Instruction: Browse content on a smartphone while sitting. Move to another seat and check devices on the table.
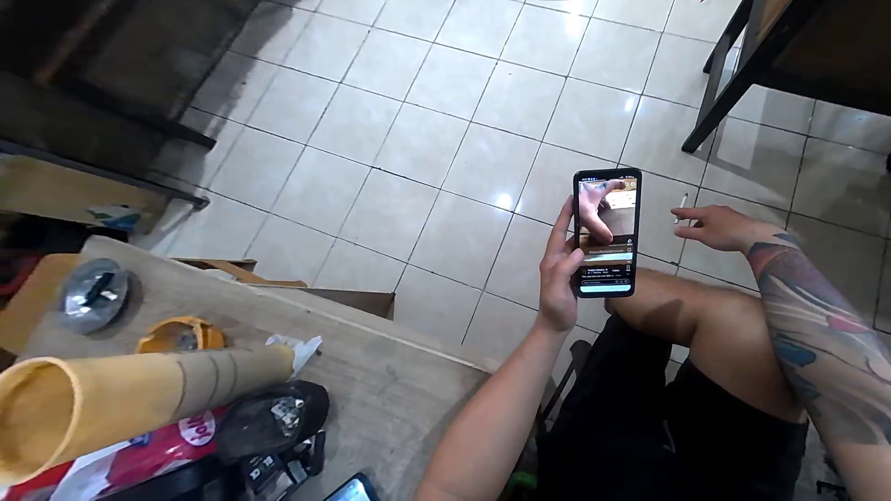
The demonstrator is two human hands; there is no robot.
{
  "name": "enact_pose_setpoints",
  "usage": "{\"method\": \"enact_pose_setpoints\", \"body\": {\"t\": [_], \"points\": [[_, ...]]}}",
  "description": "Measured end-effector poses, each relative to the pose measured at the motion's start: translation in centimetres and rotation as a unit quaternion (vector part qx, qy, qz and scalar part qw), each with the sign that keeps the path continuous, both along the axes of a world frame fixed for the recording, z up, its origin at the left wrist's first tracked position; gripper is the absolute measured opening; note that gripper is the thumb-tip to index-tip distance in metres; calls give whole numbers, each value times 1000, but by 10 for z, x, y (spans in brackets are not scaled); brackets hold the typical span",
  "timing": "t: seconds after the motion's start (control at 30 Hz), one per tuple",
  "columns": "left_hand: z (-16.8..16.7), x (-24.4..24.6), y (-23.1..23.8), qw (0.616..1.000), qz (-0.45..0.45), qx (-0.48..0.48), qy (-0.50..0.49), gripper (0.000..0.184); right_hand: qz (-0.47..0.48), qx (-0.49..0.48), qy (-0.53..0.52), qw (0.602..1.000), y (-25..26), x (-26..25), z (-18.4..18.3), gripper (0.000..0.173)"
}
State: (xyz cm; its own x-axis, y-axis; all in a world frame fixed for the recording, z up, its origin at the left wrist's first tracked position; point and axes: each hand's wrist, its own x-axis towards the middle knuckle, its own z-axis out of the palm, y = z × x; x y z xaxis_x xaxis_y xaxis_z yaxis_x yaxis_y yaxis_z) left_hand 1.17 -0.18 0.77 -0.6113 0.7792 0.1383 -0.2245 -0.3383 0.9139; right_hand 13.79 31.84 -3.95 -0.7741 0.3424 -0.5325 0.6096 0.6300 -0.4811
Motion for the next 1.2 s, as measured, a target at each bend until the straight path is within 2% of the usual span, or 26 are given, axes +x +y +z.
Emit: {"method": "enact_pose_setpoints", "body": {"t": [1.2], "points": [[-2,0,0,1000,-1,3,3,63,-16,-8,9,1000,2,1,-5,57]]}}
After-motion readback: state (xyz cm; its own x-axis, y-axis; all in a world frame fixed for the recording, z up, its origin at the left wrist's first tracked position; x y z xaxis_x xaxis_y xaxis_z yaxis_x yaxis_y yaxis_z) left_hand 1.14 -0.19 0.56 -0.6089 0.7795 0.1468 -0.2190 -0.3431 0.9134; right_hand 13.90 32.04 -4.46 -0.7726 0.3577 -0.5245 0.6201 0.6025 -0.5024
